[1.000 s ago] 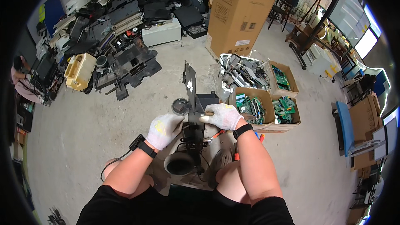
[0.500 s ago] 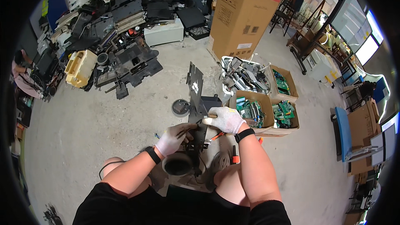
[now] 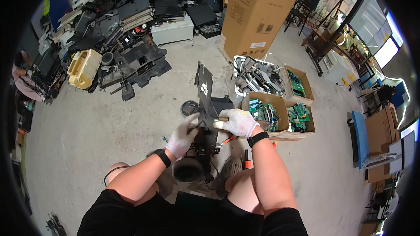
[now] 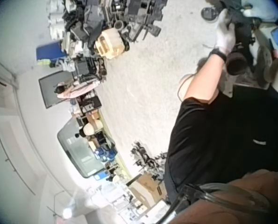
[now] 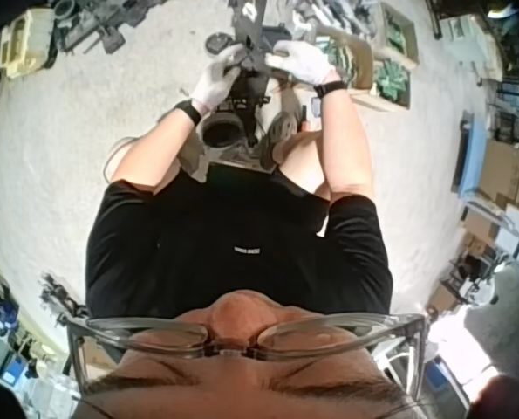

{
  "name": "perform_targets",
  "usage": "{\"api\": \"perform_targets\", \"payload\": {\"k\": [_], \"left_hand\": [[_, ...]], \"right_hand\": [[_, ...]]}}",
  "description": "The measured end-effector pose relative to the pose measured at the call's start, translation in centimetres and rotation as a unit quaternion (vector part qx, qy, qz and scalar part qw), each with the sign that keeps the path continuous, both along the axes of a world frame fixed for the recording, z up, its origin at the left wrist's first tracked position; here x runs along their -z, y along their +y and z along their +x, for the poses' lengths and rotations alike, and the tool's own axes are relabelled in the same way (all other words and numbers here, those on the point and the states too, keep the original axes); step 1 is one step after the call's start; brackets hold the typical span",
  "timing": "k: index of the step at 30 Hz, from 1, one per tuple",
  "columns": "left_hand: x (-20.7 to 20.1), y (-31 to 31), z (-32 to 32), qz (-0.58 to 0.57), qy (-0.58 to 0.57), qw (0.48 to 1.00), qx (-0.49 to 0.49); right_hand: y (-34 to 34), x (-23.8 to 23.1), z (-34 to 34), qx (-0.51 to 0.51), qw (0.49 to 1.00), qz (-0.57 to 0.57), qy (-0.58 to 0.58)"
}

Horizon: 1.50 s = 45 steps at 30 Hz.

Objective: Disassembling a large plastic and metal electronic component using manual tools.

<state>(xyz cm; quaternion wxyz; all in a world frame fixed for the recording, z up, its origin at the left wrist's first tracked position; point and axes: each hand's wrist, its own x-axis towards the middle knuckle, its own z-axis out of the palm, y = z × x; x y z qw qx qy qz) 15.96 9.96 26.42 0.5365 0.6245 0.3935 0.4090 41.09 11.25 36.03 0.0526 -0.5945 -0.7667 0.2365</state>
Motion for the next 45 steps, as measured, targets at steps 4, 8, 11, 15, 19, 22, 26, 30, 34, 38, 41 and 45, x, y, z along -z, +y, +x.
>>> {"api": "perform_targets", "payload": {"k": [4,8,11,15,19,22,26,30,34,38,41,45], "left_hand": [[-1.4,0.9,0.4,0.055,0.087,0.994,0.035],[-1.2,0.6,1.1,0.054,0.076,0.996,0.014],[-1.1,0.5,1.5,0.034,0.059,0.998,-0.001],[-1.1,0.4,1.9,0.02,0.073,0.997,-0.001],[0.4,0.4,2.1,0.067,0.075,0.995,-0.005],[0.7,0.5,2.1,0.083,0.077,0.994,0.002],[0.7,0.7,1.8,0.086,0.093,0.992,0.008],[1.7,0.8,1.8,0.065,0.068,0.996,0.002],[1.4,0.8,1.8,0.051,0.064,0.996,0.018],[0.6,0.9,1.6,0.055,0.096,0.994,0.023],[0.5,1.2,1.4,0.096,0.112,0.989,0.026],[-0.2,1.4,1.1,0.149,0.135,0.978,0.056]], "right_hand": [[-0.3,-0.2,-0.3,-0.001,1.0,-0.009,-0.008],[-0.4,0.3,-0.3,-0.008,1.0,0.002,0.022],[-0.5,0.5,-0.3,-0.009,1.0,0.009,0.021],[-0.6,0.4,-0.2,-0.016,1.0,0.003,-0.002],[-0.6,0.5,-0.5,-0.02,0.999,0.025,0.022],[-0.7,0.4,-0.5,-0.02,0.999,0.025,0.019],[-0.5,0.6,-0.5,-0.022,0.999,0.026,0.02],[-0.4,0.5,-0.6,-0.029,0.999,0.003,-0.021],[-0.6,0.7,-0.5,-0.02,0.999,0.018,0.025],[-0.6,0.9,-0.4,-0.022,0.999,0.036,0.02],[-0.6,0.7,-0.6,-0.024,0.999,0.028,0.019],[-0.6,1.0,-0.3,-0.026,0.999,0.025,0.022]]}}
